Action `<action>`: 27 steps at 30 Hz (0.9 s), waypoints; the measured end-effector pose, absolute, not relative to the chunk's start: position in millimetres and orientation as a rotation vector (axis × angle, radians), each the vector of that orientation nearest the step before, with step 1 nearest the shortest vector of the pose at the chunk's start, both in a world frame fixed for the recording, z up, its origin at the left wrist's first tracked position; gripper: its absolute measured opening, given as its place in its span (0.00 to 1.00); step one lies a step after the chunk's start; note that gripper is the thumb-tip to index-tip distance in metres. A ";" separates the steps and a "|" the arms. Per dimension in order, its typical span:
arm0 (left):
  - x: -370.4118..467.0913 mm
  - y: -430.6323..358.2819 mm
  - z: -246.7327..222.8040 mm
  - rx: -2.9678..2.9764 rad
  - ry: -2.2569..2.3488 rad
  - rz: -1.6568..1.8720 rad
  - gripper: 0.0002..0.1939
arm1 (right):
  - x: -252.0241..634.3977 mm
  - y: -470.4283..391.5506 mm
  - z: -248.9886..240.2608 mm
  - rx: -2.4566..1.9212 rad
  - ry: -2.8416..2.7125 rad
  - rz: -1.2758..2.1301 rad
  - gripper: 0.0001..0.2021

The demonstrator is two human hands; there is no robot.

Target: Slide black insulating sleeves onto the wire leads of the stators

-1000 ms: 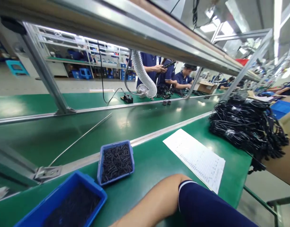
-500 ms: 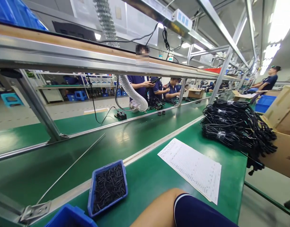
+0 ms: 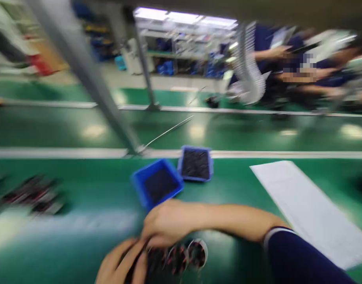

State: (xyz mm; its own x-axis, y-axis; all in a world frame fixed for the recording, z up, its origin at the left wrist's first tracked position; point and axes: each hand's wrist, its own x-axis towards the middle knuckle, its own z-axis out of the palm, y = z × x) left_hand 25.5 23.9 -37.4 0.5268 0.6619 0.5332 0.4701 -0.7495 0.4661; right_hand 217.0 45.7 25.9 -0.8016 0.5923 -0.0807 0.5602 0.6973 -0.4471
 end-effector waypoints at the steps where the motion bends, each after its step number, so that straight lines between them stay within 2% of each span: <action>1: 16.7 8.0 -34.4 2.498 1.087 0.996 0.09 | 220.5 41.3 25.3 -0.956 -2.765 0.656 0.11; 4: 13.1 -11.6 -27.5 2.333 1.278 0.852 0.11 | 234.7 44.0 10.7 -0.930 -2.566 0.625 0.11; 7: 18.9 -9.1 -24.4 2.234 1.328 0.883 0.11 | 238.8 44.7 0.5 -0.838 -2.540 0.669 0.10; 18: 22.2 -13.5 -21.8 2.225 1.327 0.858 0.13 | 232.4 37.5 1.2 -0.741 -2.613 0.565 0.11; 27: 23.0 -15.4 -23.8 2.246 1.351 0.826 0.17 | 232.4 38.7 3.6 -0.771 -2.627 0.682 0.12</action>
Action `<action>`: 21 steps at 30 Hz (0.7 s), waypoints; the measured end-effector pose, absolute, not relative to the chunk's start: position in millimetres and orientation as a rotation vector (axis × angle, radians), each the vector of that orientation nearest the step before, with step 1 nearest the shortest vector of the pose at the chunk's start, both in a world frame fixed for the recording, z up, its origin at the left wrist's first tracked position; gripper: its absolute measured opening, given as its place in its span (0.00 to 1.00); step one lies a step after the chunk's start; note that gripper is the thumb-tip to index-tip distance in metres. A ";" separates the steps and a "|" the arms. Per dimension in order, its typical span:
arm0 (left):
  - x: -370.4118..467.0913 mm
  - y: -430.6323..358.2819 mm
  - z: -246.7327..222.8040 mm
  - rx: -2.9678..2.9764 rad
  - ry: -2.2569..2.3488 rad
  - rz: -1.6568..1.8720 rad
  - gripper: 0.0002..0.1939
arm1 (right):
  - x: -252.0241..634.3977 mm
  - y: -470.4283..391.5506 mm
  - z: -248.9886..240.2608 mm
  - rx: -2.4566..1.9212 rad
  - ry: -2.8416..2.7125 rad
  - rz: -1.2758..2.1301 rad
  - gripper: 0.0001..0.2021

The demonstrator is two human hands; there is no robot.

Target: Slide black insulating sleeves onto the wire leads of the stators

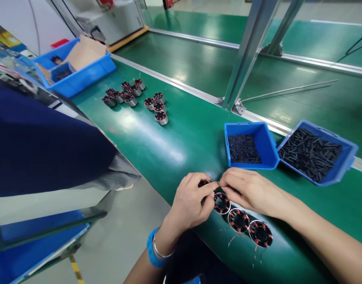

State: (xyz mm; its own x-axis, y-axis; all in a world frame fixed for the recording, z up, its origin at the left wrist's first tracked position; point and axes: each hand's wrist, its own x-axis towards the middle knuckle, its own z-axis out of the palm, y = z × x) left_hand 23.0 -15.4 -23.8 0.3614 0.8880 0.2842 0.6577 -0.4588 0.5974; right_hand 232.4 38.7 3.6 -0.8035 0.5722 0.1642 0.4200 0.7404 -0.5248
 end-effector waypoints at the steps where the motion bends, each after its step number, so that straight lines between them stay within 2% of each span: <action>1: 23.1 -15.8 -23.9 2.244 1.354 0.822 0.17 | 232.7 39.1 3.6 -0.773 -2.622 0.696 0.11; 6: 23.7 -15.6 -24.9 2.241 1.353 0.810 0.18 | 233.2 39.0 3.4 -0.818 -2.606 0.726 0.08; 12: 23.5 -14.5 -24.8 2.218 1.341 0.826 0.13 | 229.8 37.4 -1.3 -0.743 -2.648 0.645 0.10; 21: 23.9 -14.9 -24.8 2.205 1.357 0.799 0.12 | 231.1 40.1 0.2 -0.774 -2.662 0.871 0.10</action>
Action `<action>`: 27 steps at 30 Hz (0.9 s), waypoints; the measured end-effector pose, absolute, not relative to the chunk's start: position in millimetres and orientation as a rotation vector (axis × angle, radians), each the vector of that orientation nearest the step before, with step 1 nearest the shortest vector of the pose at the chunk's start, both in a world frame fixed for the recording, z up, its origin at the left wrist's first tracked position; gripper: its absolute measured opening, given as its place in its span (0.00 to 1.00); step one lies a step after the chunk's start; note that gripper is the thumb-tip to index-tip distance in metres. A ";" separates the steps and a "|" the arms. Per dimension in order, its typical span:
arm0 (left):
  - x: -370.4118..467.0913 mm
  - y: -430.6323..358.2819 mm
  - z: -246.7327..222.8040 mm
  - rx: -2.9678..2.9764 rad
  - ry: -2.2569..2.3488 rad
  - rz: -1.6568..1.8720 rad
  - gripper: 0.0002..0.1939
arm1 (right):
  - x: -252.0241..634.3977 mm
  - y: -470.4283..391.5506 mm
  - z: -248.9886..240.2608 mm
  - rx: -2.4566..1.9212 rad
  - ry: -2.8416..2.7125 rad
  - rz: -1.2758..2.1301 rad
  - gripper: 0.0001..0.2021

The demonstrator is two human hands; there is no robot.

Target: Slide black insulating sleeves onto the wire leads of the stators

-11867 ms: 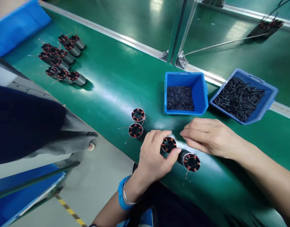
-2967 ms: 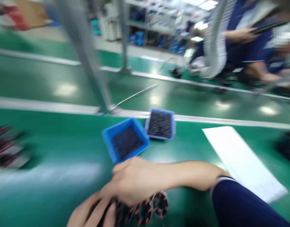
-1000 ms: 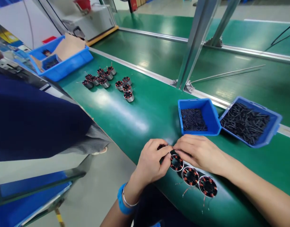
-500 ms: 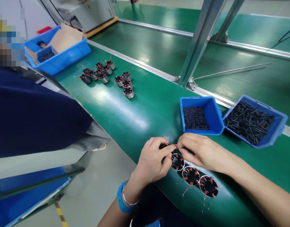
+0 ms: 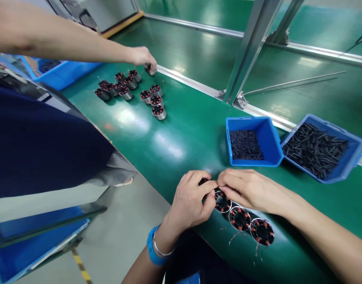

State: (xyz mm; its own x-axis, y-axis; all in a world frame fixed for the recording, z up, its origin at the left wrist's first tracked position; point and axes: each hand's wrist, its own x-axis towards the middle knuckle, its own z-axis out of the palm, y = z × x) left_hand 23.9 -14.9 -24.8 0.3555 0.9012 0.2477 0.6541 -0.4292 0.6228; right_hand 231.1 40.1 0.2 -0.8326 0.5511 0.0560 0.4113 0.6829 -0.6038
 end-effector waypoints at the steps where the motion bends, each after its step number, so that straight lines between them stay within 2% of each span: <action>1: 24.1 -15.0 -24.8 2.204 1.360 0.795 0.12 | 231.6 40.4 0.0 -0.773 -2.660 0.887 0.10; 20: 24.9 -14.8 -23.8 2.198 1.316 0.782 0.12 | 233.9 45.3 -2.2 -0.743 -2.587 1.028 0.09; 27: 24.2 -14.8 -24.5 2.185 1.319 0.780 0.14 | 236.1 43.1 0.5 -0.797 -2.577 0.965 0.08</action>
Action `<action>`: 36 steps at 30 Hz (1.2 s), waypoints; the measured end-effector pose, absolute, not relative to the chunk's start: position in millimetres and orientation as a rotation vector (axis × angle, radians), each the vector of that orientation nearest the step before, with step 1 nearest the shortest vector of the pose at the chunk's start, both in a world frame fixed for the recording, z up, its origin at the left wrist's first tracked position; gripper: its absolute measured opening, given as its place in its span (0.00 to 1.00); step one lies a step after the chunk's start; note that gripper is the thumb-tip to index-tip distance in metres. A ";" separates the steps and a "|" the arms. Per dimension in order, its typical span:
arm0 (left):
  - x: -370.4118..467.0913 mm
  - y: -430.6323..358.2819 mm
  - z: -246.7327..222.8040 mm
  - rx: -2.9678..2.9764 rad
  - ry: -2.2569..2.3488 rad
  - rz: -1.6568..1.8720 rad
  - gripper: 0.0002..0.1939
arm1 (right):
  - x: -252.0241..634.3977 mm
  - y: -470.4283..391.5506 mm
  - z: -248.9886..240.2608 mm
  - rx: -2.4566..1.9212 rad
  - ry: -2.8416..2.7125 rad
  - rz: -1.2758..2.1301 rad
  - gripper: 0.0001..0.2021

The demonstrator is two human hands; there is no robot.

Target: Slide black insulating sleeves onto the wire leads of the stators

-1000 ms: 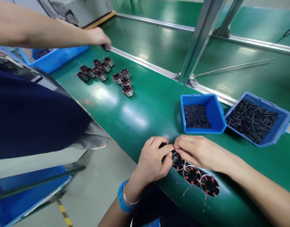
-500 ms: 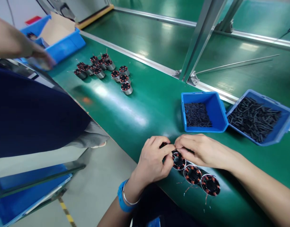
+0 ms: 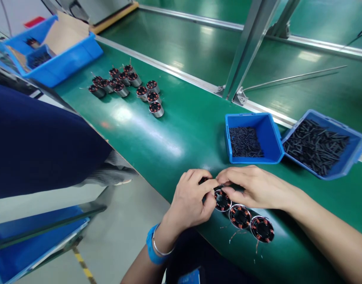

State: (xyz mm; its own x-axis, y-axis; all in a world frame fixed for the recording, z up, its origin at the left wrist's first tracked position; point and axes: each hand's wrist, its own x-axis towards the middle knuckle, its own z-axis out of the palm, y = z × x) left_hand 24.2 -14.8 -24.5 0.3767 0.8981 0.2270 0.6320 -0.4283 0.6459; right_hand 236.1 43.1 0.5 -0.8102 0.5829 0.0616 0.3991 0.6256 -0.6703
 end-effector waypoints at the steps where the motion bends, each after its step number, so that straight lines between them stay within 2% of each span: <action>1: 24.2 -15.0 -24.8 2.186 1.318 0.782 0.14 | 236.5 42.1 1.1 -0.801 -2.584 0.931 0.08; 13: 22.8 -14.7 -25.0 2.170 1.311 0.788 0.11 | 232.9 34.8 7.2 -0.715 -2.738 0.540 0.13; 26: 24.2 -16.4 -26.5 2.184 1.324 0.797 0.12 | 231.5 39.9 4.0 -0.730 -2.697 0.796 0.13; 36: 23.3 -15.3 -26.2 2.169 1.313 0.775 0.12 | 234.1 42.0 3.2 -0.747 -2.665 0.845 0.11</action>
